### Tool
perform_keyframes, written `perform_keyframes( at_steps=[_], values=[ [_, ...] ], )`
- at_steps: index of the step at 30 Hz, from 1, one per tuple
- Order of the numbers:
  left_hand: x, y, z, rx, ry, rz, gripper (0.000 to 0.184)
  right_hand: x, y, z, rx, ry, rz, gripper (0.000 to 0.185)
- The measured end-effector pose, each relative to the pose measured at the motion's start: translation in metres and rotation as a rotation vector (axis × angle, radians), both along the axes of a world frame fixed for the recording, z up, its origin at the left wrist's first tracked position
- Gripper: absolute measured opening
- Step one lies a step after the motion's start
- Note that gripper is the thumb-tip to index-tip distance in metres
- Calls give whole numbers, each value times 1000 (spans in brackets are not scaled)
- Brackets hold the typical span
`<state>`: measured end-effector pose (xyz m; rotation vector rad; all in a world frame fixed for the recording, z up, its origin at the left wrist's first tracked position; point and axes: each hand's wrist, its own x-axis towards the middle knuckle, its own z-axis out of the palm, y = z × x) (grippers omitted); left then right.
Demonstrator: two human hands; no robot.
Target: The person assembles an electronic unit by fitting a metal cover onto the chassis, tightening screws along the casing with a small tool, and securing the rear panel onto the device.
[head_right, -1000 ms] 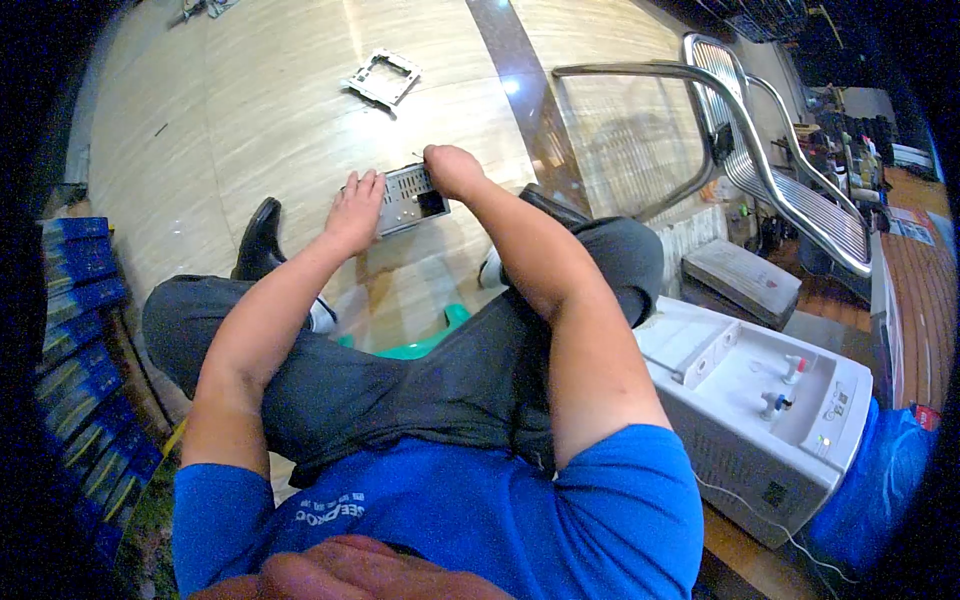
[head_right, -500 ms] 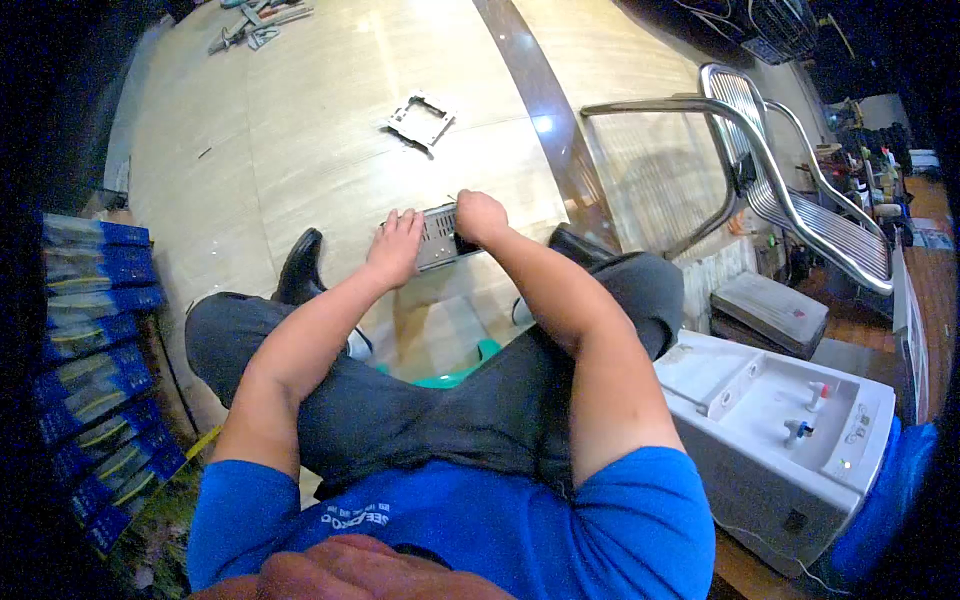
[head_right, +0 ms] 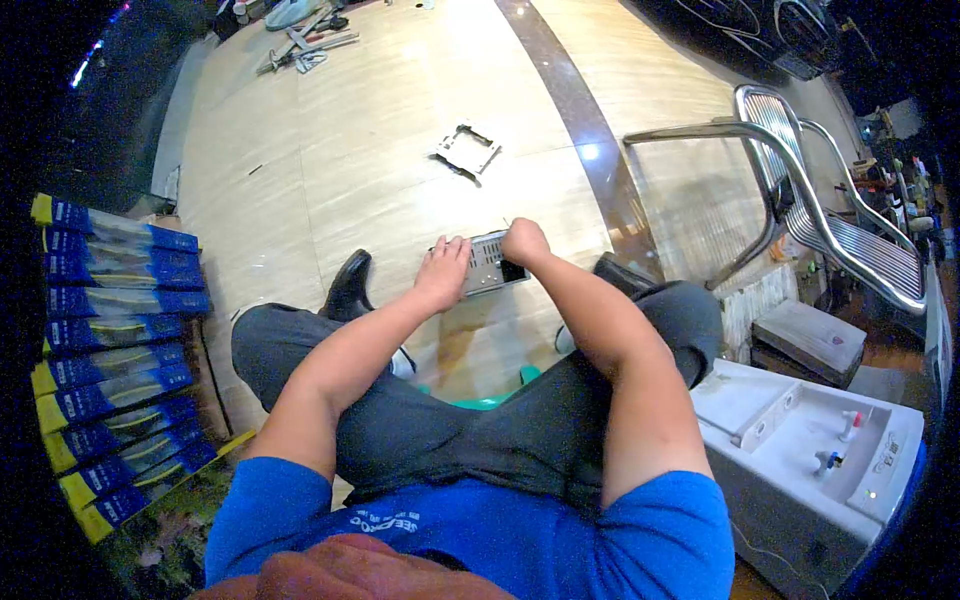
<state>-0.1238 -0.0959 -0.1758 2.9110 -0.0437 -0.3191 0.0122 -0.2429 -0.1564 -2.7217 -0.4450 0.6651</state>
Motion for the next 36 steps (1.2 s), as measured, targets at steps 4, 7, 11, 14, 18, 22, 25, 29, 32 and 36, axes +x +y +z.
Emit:
perform_keyframes(
  at_steps=[4,7,11,14,18,22,25,29,32,36],
  values=[
    [0,-1,6,-10,20,11,90,0,0,1,-57,49,-2,24],
    [0,-1,-3,-30,-10,19,84,3,-5,-18,-6,-50,52,20],
    [0,0,-2,-14,-11,35,86,-1,-8,-16,75,-130,120,21],
    [1,-1,18,-61,69,34,68,-6,-10,-3,8,-172,185,16],
    [1,-1,24,-80,102,29,76,-12,-9,9,-18,-202,289,9],
    [0,-1,10,-27,48,16,94,-14,-7,13,-91,-223,350,10],
    [0,-2,14,-35,45,22,99,-14,-7,12,-125,-246,380,11],
    [-1,-2,6,-25,-1,29,102,-16,-6,11,-185,-306,420,11],
    [0,-2,11,-24,27,24,101,-15,-7,9,-188,-332,423,11],
    [0,-3,25,-72,77,38,91,-13,-9,6,-204,-343,421,12]
  ],
)
